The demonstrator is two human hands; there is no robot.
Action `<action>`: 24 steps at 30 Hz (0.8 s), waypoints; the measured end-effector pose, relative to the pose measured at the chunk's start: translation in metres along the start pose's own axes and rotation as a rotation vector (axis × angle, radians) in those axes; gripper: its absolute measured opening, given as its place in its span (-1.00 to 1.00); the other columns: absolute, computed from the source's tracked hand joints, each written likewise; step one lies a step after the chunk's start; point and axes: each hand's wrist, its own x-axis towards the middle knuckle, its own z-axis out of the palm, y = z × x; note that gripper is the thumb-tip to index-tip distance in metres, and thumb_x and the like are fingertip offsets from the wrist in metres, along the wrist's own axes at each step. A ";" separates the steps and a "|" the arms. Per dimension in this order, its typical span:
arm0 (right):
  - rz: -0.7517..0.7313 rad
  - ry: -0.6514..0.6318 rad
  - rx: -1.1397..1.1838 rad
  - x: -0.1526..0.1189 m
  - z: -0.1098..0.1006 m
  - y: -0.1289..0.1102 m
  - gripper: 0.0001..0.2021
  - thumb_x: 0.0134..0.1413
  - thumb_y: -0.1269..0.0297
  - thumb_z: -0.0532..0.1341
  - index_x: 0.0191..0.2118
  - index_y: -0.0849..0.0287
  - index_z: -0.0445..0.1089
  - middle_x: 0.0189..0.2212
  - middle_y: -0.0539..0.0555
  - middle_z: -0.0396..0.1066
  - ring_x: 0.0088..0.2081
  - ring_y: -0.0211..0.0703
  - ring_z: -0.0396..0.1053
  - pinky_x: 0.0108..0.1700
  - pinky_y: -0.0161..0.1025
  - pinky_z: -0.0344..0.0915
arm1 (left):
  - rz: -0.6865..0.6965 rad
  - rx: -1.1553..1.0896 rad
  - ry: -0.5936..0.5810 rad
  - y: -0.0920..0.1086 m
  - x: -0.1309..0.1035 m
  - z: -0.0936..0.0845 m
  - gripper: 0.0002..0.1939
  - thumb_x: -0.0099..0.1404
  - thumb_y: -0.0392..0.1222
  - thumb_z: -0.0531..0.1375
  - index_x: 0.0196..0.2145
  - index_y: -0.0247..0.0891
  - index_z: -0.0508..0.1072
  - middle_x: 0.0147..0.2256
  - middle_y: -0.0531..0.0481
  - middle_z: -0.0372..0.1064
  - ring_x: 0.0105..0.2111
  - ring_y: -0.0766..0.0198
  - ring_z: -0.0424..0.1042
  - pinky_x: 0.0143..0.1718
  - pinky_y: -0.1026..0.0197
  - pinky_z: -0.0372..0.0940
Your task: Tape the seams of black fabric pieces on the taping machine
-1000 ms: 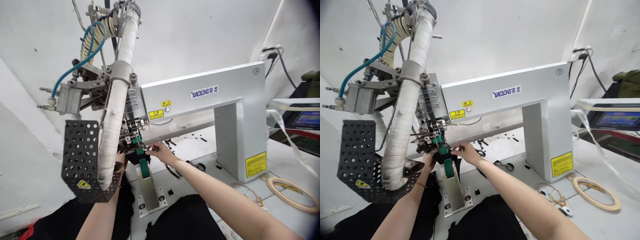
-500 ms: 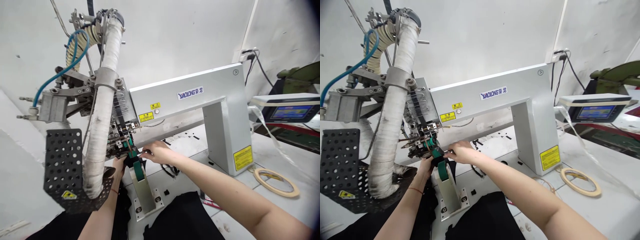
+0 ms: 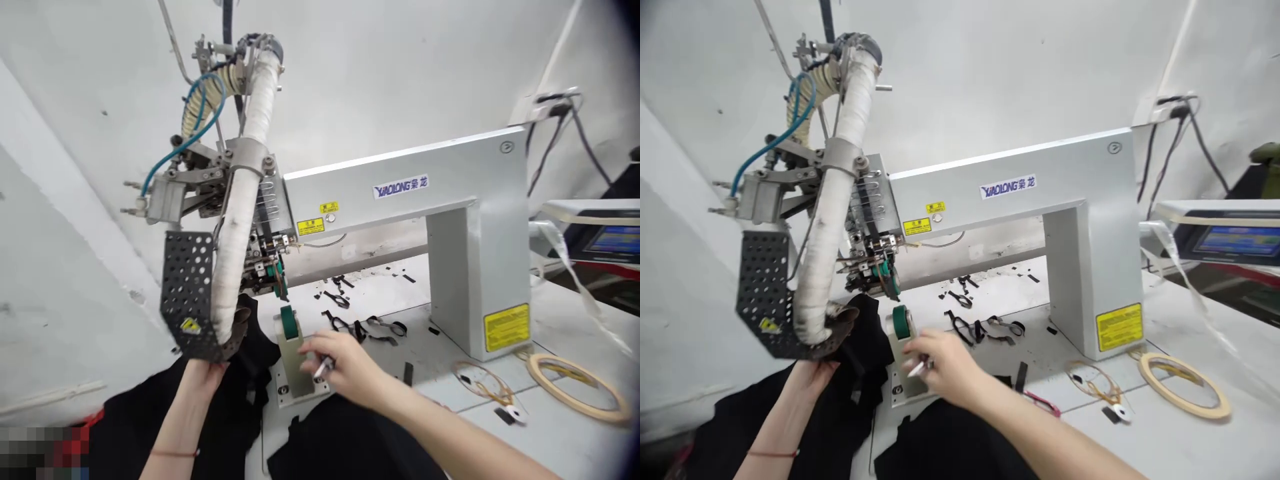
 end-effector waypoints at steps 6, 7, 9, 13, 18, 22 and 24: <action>-0.380 0.142 -0.140 -0.043 0.091 -0.039 -0.56 -0.01 0.41 0.22 0.04 0.05 0.30 -0.27 0.09 0.32 -0.42 -0.25 0.30 -0.40 -0.30 0.29 | -0.011 0.005 0.228 -0.015 -0.100 -0.015 -0.88 0.23 -0.37 0.16 -0.26 -0.26 0.44 -0.28 -0.06 0.53 -0.36 0.23 0.53 -0.41 0.22 0.48; -0.418 0.172 -0.113 -0.046 0.098 -0.042 -0.61 0.01 0.48 0.17 0.00 0.05 0.33 -0.31 0.07 0.32 -0.42 -0.26 0.30 -0.39 -0.31 0.29 | -0.022 -0.002 0.232 -0.016 -0.110 -0.017 -0.88 0.24 -0.35 0.16 -0.25 -0.25 0.44 -0.26 -0.06 0.53 -0.35 0.22 0.53 -0.40 0.21 0.48; -0.398 0.184 -0.022 -0.048 0.103 -0.046 -0.62 0.04 0.52 0.11 0.00 0.10 0.32 -0.29 0.11 0.33 -0.37 -0.24 0.33 -0.37 -0.31 0.30 | -0.035 -0.013 0.229 -0.015 -0.124 -0.024 -0.86 0.24 -0.32 0.16 -0.23 -0.23 0.45 -0.24 -0.06 0.53 -0.34 0.21 0.53 -0.37 0.18 0.48; -0.172 0.018 0.046 -0.050 0.101 -0.047 -0.56 -0.01 0.55 0.08 0.04 0.18 0.29 -0.20 0.18 0.38 -0.29 -0.16 0.39 -0.31 -0.25 0.35 | -0.006 -0.027 0.250 -0.009 -0.135 -0.043 -0.80 0.23 -0.31 0.17 -0.18 -0.17 0.46 -0.21 -0.01 0.53 -0.30 0.23 0.53 -0.34 0.21 0.47; -0.072 -0.051 0.124 -0.056 0.097 -0.053 -0.74 -0.03 0.58 0.05 -0.28 0.17 0.39 -0.42 0.07 0.40 -0.39 -0.20 0.36 -0.33 -0.28 0.28 | -0.028 -0.057 0.245 -0.006 -0.146 -0.054 -0.78 0.21 -0.22 0.21 -0.15 -0.11 0.47 -0.13 -0.01 0.51 -0.14 0.18 0.49 -0.16 0.15 0.43; 0.056 -0.061 0.176 -0.057 0.104 -0.076 -0.90 0.00 0.50 0.11 -0.40 0.18 0.32 -0.48 0.02 0.36 -0.44 -0.23 0.30 -0.38 -0.30 0.20 | 0.053 -0.237 0.068 -0.033 -0.168 -0.048 -0.57 0.20 0.11 0.16 -0.09 -0.21 0.48 -0.05 -0.14 0.46 0.02 0.06 0.37 -0.01 0.08 0.34; 0.119 -0.085 0.197 -0.057 0.111 -0.088 -0.92 0.02 0.46 0.12 -0.43 0.18 0.30 -0.50 0.01 0.36 -0.45 -0.24 0.28 -0.39 -0.31 0.16 | 0.043 -0.194 0.037 -0.052 -0.180 -0.043 -0.55 0.11 0.07 0.26 -0.08 -0.19 0.47 -0.08 -0.12 0.47 -0.02 0.07 0.39 -0.02 0.08 0.33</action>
